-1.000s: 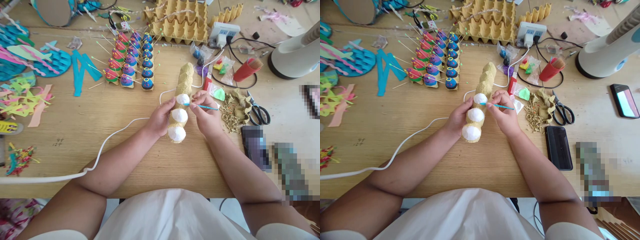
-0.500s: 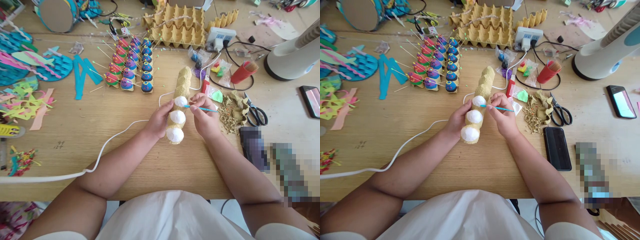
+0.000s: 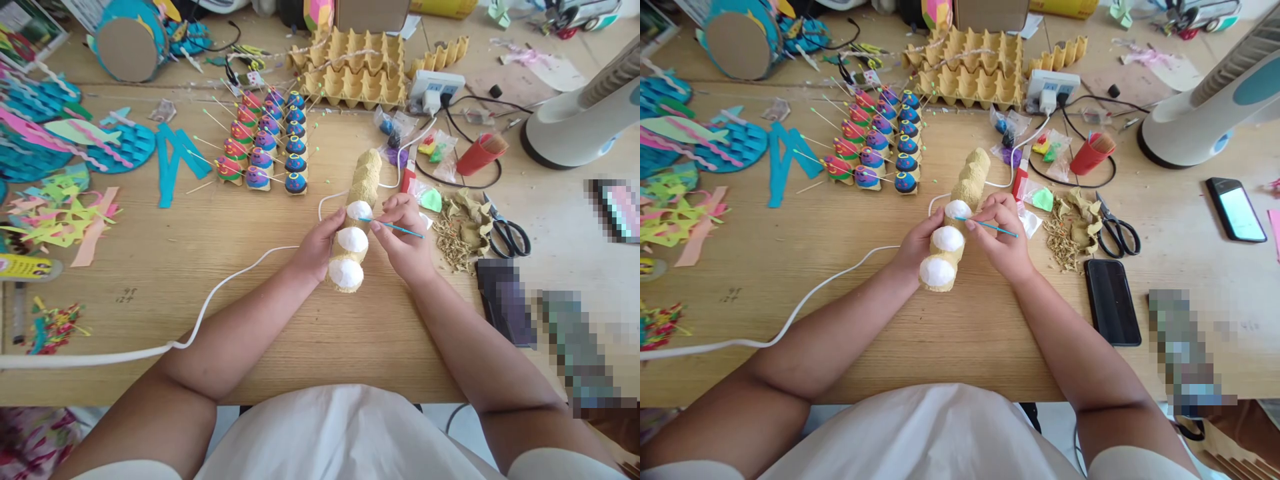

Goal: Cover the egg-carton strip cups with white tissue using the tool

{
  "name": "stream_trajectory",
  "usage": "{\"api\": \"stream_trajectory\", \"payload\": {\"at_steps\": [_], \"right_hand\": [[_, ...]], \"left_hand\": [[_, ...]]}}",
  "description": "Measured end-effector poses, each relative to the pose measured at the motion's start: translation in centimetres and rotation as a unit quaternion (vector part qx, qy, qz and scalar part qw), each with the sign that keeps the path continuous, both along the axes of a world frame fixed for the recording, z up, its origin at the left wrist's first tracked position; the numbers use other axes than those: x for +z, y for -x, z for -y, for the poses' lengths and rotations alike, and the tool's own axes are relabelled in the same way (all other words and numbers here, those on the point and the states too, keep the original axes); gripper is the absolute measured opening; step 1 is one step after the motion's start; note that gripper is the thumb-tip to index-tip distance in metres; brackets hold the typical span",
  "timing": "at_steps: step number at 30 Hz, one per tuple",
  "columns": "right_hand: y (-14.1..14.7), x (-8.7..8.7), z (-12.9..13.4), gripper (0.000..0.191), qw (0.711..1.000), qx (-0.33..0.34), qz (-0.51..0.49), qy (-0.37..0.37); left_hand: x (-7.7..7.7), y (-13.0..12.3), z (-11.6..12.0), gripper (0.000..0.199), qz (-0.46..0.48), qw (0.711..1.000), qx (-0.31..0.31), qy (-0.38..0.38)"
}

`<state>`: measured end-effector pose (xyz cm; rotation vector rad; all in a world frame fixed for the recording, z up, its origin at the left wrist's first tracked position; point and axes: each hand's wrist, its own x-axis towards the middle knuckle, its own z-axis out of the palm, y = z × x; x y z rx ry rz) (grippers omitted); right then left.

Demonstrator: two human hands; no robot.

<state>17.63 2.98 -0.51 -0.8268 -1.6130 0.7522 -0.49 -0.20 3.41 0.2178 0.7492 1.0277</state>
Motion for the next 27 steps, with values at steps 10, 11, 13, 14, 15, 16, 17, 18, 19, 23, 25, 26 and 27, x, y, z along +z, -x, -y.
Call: {"api": "stream_trajectory", "payload": {"at_steps": [10,11,13,14,15,16,17,18,19,23,25,26,27], "right_hand": [[-0.09,0.52,0.05,0.033,0.999,0.013,-0.008,0.038],[-0.08,0.56,0.03,0.032,0.999,0.007,-0.006,0.037],[-0.05,0.60,0.01,0.032,0.999,-0.002,-0.004,0.036],[-0.04,0.62,0.01,0.032,0.999,-0.003,-0.005,0.036],[-0.04,0.64,0.03,0.032,0.999,0.000,-0.007,0.038],[-0.05,0.65,0.06,0.033,0.999,0.005,-0.008,0.041],[-0.06,0.66,0.10,0.034,0.999,0.011,-0.009,0.043],[-0.07,0.67,0.13,0.034,0.999,0.017,-0.010,0.044],[-0.09,0.67,0.15,0.034,0.999,0.022,-0.010,0.043],[-0.10,0.62,0.19,0.033,0.999,0.016,-0.015,0.034],[-0.05,0.49,0.18,0.035,0.999,0.014,-0.021,0.043],[-0.02,0.37,0.16,0.036,0.998,0.017,-0.028,0.053],[0.03,0.22,0.13,0.038,0.997,0.020,-0.039,0.064]], "left_hand": [[-0.41,0.00,-0.15,0.035,0.010,1.000,-0.003,0.008],[-0.37,0.00,-0.16,0.035,0.010,1.000,-0.005,0.007],[-0.31,0.00,-0.16,0.037,0.009,1.000,-0.008,0.003],[-0.30,-0.01,-0.17,0.037,0.007,1.000,-0.009,0.000],[-0.30,-0.02,-0.17,0.037,0.005,1.000,-0.008,-0.002],[-0.32,-0.03,-0.17,0.036,0.002,1.000,-0.005,-0.004],[-0.33,-0.04,-0.16,0.035,0.000,1.000,-0.003,-0.006],[-0.34,-0.05,-0.15,0.034,-0.001,1.000,-0.001,-0.007],[-0.33,-0.04,-0.14,0.034,0.000,1.000,-0.001,-0.007],[-0.14,0.01,-0.04,0.038,0.003,1.000,-0.006,0.003],[-0.11,0.04,-0.01,0.036,0.007,1.000,-0.005,0.003],[-0.14,0.04,-0.01,0.034,0.007,1.000,-0.005,0.002],[-0.19,0.04,-0.02,0.034,0.007,1.000,-0.006,0.001]]}}
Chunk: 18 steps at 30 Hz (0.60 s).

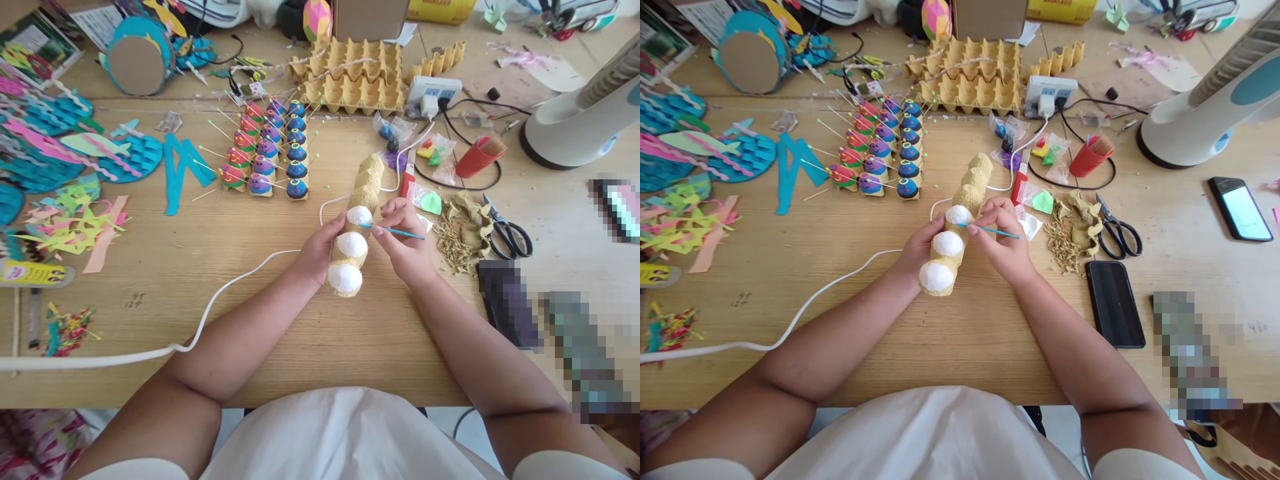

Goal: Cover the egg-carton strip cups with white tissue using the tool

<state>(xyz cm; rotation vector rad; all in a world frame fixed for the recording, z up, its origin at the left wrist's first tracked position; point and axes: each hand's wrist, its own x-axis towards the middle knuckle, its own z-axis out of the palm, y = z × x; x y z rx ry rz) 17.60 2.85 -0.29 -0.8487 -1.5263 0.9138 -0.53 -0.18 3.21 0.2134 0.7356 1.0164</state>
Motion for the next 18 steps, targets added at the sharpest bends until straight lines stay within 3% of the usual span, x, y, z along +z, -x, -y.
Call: {"api": "stream_trajectory", "payload": {"at_steps": [8,18], "right_hand": [[0.23,-1.18,-0.49,0.045,0.987,0.039,-0.104,0.112],[0.31,-0.77,-0.48,0.044,0.995,0.026,-0.061,0.070]], "left_hand": [[-0.65,-0.05,-0.01,0.031,0.012,1.000,0.004,-0.026],[-0.82,-0.08,0.05,0.027,-0.006,0.999,0.008,-0.034]]}}
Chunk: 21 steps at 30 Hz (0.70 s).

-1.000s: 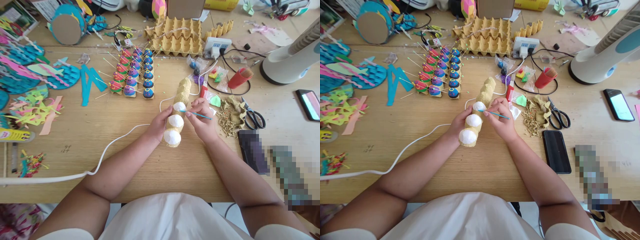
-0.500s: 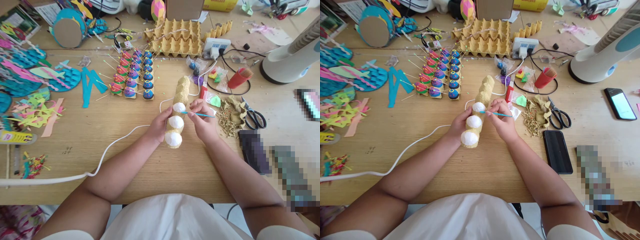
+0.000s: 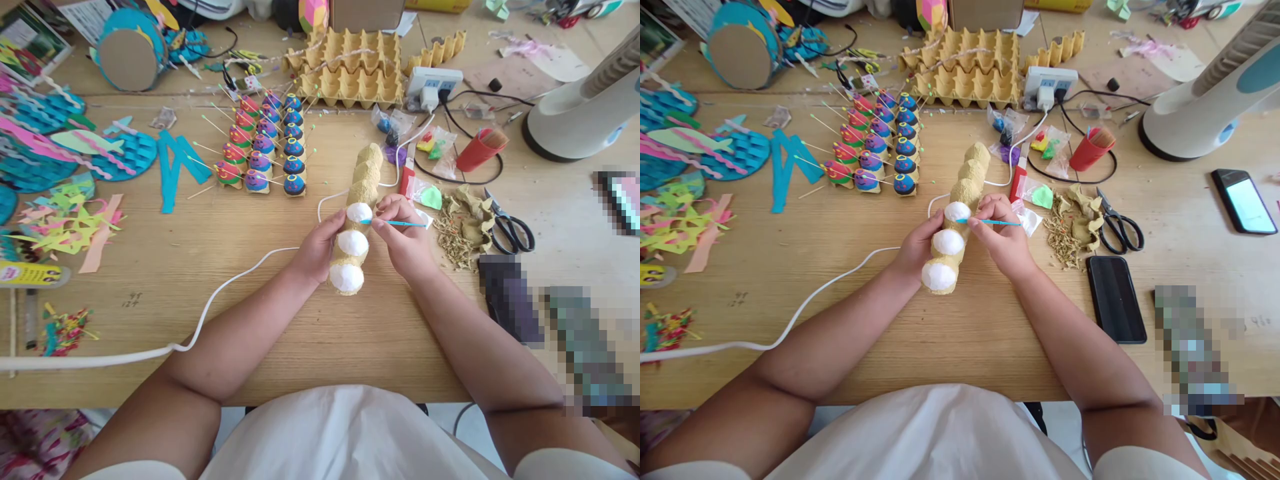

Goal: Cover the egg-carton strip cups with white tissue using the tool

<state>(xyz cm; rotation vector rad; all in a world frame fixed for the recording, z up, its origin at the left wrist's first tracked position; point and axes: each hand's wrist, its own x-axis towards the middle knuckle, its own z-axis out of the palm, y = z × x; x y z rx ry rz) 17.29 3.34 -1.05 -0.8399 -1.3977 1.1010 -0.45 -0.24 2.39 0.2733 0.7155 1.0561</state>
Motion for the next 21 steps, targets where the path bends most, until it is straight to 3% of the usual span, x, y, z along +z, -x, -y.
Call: {"api": "stream_trajectory", "payload": {"at_steps": [8,14,21], "right_hand": [[-0.14,0.47,0.22,0.049,0.999,-0.006,0.034,-0.016],[-0.16,0.09,0.02,0.052,1.000,-0.010,0.004,0.002],[-0.17,0.54,0.16,0.046,0.999,-0.015,0.031,-0.002]], "left_hand": [[0.41,0.14,-0.01,0.034,-0.020,1.000,-0.008,0.005],[0.28,0.09,0.00,0.039,-0.021,1.000,-0.012,0.014],[0.09,0.14,0.06,0.031,-0.014,1.000,-0.008,0.011]]}}
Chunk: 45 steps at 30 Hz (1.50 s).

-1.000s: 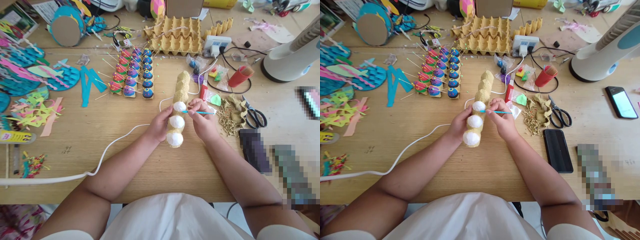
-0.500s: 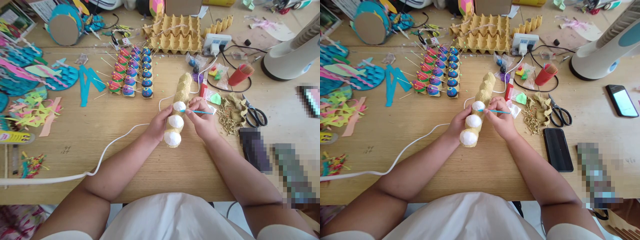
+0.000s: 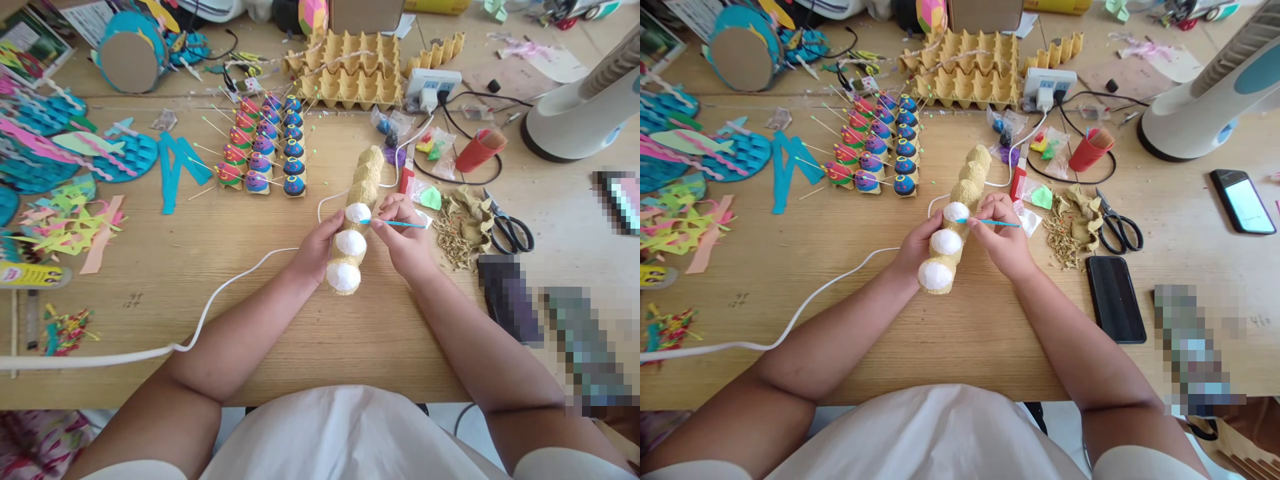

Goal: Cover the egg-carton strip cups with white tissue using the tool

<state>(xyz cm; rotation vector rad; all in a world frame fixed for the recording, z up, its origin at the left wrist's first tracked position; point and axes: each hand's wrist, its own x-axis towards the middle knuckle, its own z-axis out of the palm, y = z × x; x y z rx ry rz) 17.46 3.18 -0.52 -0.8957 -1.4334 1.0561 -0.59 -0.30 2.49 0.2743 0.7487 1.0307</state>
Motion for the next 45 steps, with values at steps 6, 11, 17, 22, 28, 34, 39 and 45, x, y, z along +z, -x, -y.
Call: {"api": "stream_trajectory", "payload": {"at_steps": [6,11,17,22,28,34,39,45], "right_hand": [[0.2,-0.6,-0.2,0.051,0.998,0.000,-0.056,0.042],[0.2,-0.6,-0.1,0.041,0.998,-0.006,-0.047,0.033],[0.2,-0.2,0.1,0.033,0.999,-0.004,-0.037,0.017],[0.2,-0.2,0.1,0.036,0.999,-0.007,-0.030,0.009],[0.3,-0.3,0.1,0.038,0.999,0.000,-0.047,0.028],[0.4,-0.1,0.2,0.034,0.999,-0.009,-0.030,0.015],[0.6,0.5,0.3,0.032,0.989,0.017,-0.124,0.073],[0.8,1.4,0.3,0.038,0.968,0.071,-0.193,0.146]], "left_hand": [[0.1,0.0,-0.2,0.032,0.013,1.000,-0.004,0.013],[0.3,0.0,-0.1,0.034,0.002,1.000,0.005,0.009],[-0.1,0.1,-0.1,0.031,-0.013,1.000,-0.003,-0.004],[-0.4,0.0,-0.2,0.033,-0.013,1.000,-0.001,-0.018],[-0.5,-0.1,-0.2,0.039,-0.021,0.999,0.005,-0.032],[-0.9,0.0,-0.2,0.037,-0.026,0.999,0.006,-0.039],[-0.5,0.2,-0.2,0.037,-0.038,0.999,-0.009,-0.029],[0.7,0.1,-0.1,0.040,-0.047,0.999,-0.009,0.008]]}}
